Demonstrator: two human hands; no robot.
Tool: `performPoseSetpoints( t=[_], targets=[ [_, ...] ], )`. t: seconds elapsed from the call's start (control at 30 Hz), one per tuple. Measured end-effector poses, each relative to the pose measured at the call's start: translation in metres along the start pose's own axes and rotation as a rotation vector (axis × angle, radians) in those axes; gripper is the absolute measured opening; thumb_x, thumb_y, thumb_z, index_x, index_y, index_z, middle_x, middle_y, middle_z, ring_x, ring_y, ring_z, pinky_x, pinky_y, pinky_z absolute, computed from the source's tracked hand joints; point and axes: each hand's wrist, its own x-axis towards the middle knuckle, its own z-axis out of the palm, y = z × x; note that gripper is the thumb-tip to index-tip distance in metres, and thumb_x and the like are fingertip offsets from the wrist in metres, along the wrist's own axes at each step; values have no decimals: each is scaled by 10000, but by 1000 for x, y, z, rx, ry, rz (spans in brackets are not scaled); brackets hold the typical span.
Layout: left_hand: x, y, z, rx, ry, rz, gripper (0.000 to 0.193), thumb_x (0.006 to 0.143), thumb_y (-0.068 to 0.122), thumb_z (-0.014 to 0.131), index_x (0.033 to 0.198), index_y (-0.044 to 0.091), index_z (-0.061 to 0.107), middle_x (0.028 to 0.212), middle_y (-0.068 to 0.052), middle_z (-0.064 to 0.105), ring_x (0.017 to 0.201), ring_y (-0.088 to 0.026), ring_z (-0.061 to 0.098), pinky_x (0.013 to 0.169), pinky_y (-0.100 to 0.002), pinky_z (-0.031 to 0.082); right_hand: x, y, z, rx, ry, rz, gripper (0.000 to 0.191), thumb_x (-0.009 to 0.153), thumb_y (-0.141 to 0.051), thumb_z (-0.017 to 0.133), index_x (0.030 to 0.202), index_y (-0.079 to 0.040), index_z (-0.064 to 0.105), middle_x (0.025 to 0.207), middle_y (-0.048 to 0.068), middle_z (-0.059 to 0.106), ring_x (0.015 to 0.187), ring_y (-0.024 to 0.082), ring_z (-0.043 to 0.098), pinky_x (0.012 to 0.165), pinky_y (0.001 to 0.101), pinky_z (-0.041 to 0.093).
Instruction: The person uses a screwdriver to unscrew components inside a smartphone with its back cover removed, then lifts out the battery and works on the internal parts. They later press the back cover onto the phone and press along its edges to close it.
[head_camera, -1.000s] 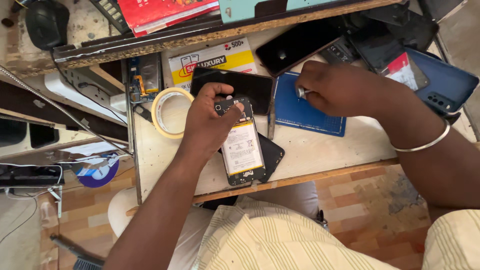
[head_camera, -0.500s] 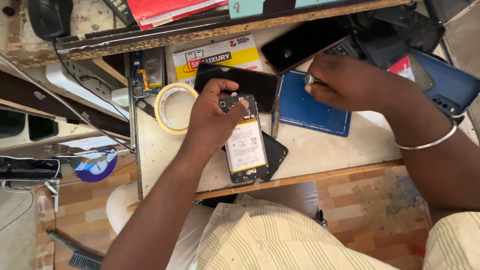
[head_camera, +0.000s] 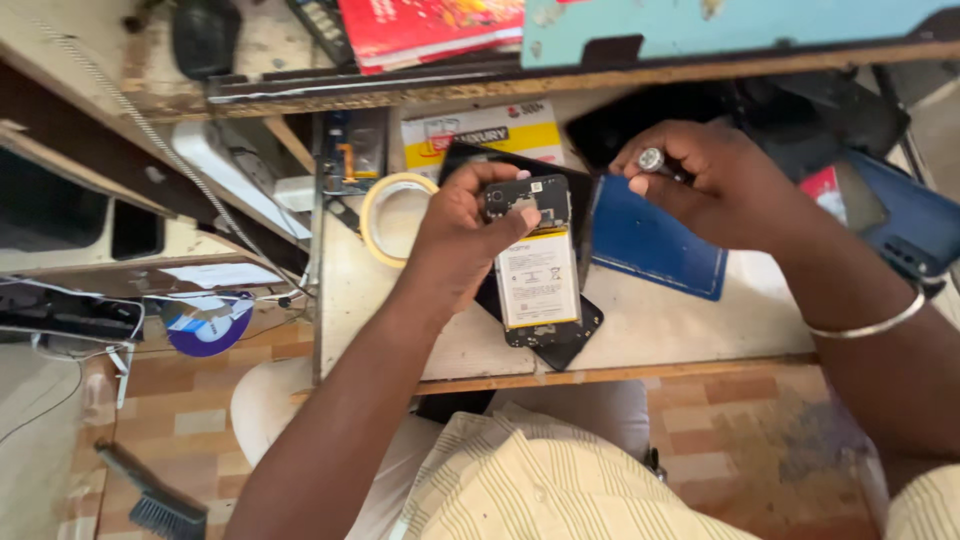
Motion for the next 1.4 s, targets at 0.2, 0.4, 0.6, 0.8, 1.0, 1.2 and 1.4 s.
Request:
performPoseSetpoints(
  t=[0.2, 0.4, 0.6, 0.8, 1.0, 1.2, 1.4],
  targets=[
    [4, -6, -7, -94, 7, 9, 447, 940, -4, 688, 1320, -17, 454, 1075, -125, 677, 915, -141, 674, 787, -309, 583, 30, -27, 33, 299, -81, 76, 205, 1029, -132, 628, 1207, -32, 619, 981, 47, 662, 901, 96, 594, 805, 256, 501],
    [4, 0, -7, 81, 110, -43, 509, 921, 4, 685, 1353, 25, 418, 1040, -122, 669, 868, -136, 657, 711, -306, 561, 39, -39, 62, 20, -11, 161, 136, 970, -139, 680, 1052, -48, 622, 853, 26, 656, 752, 104, 597, 686, 282, 501],
    [7, 4, -20, -40, 5, -205, 398, 896, -17, 674, 1266, -61, 533, 1062, -154, 713, 929, -207, 726, 796, -331, 610, 30, -27, 59, 6, 237, 371, 104, 989, -156, 665, 1015, -63, 626, 773, -13, 607, 687, 90, 538, 613, 292, 467],
    [11, -8, -31, 97, -63, -222, 239, 906, -14, 653, 1142, -53, 645, 974, -127, 746, 834, -199, 733, 760, -342, 604, 33, -9, 52, 80, 72, 394, 144, 975, -214, 668, 1025, -79, 662, 784, 16, 609, 749, 79, 503, 662, 302, 488],
    [0, 18, -21, 263, -294, -258, 419, 905, -11, 679, 1313, -80, 616, 1042, -114, 741, 885, -158, 708, 822, -322, 585, 36, -15, 31, 186, -323, 246, 117, 913, -204, 714, 927, -88, 708, 816, -9, 694, 826, 66, 556, 760, 295, 529],
    [-8, 51, -10, 78, -33, -271, 552, 945, 264, 715, 1370, -41, 540, 1085, -147, 728, 953, -198, 729, 828, -354, 599, 35, -11, 39, 305, -125, 495, 82, 891, -139, 719, 910, -63, 694, 680, 21, 563, 596, 106, 472, 527, 298, 405],
    [-12, 69, -20, -486, -213, 96, 600, 959, 390, 717, 1337, -36, 529, 1184, -180, 691, 1056, -270, 713, 926, -421, 590, 38, 0, 55, 868, 299, 599, 104, 959, -154, 644, 960, -53, 623, 681, -12, 527, 534, 85, 422, 446, 271, 327]
  ],
)
